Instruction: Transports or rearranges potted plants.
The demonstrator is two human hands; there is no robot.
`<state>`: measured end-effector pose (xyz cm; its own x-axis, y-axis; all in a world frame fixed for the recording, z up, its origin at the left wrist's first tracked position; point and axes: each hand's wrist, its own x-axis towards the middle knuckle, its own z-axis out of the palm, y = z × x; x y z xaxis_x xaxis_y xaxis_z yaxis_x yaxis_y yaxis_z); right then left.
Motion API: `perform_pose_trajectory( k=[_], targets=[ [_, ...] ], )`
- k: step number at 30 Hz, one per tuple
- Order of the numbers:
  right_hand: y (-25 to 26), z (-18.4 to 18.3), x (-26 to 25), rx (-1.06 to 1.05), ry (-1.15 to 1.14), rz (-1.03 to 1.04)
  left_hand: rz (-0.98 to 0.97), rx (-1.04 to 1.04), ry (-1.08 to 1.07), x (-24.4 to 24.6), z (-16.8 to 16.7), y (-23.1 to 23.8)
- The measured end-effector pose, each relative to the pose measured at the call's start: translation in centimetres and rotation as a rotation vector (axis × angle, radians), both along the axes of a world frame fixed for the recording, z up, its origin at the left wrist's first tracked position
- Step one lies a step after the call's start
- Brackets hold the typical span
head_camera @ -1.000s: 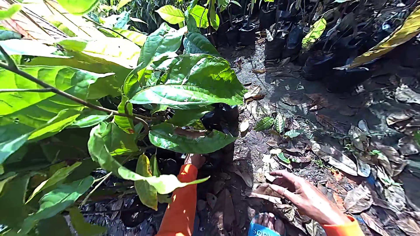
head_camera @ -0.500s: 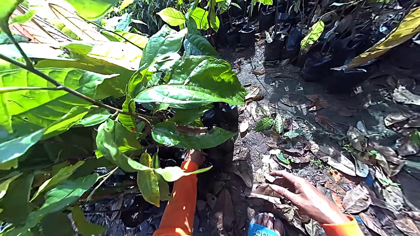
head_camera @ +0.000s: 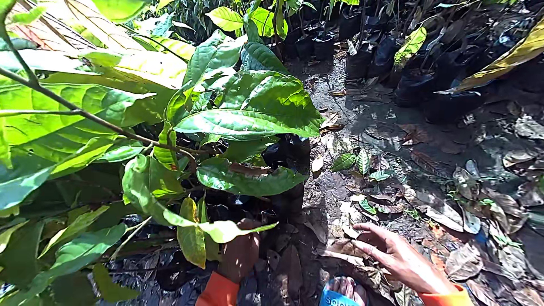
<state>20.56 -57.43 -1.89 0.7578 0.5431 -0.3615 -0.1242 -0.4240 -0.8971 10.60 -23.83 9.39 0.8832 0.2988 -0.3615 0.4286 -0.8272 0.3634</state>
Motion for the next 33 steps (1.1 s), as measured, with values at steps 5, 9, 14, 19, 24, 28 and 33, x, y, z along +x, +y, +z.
perform_pose_trajectory(
  k=[5, 9, 14, 19, 24, 28, 33],
  targets=[
    [0.6, -0.2, 0.1, -0.017, 0.029, 0.033, -0.179, -0.163, 0.575, -4.0, -1.7, -0.3],
    [0.6, -0.1, -0.1, -0.016, 0.017, 0.030, 0.095, 0.051, -0.097, -0.4, -2.2, -0.2],
    [0.1, 0.2, -0.1, 0.014, 0.013, 0.007, 0.063, 0.098, -0.110, 7.4, -3.7, 2.7],
    [-0.7, 0.3, -0.3, -0.004, 0.006, -0.022, 0.028, 0.120, 0.225, 10.9, -4.4, 2.8],
    [-0.2, -0.2, -0.2, -0.025, 0.025, 0.012, -0.007, 0.106, 0.198, 11.0, -6.0, 4.0],
    [0.7, 0.1, 0.1, -0.030, 0.036, 0.050, -0.055, 0.154, 0.233, 11.4, -6.3, 4.3],
    [1.0, 0.5, 0.3, -0.031, 0.058, 0.056, -0.055, 0.223, 0.271, 11.0, -6.0, 3.6]
  ],
)
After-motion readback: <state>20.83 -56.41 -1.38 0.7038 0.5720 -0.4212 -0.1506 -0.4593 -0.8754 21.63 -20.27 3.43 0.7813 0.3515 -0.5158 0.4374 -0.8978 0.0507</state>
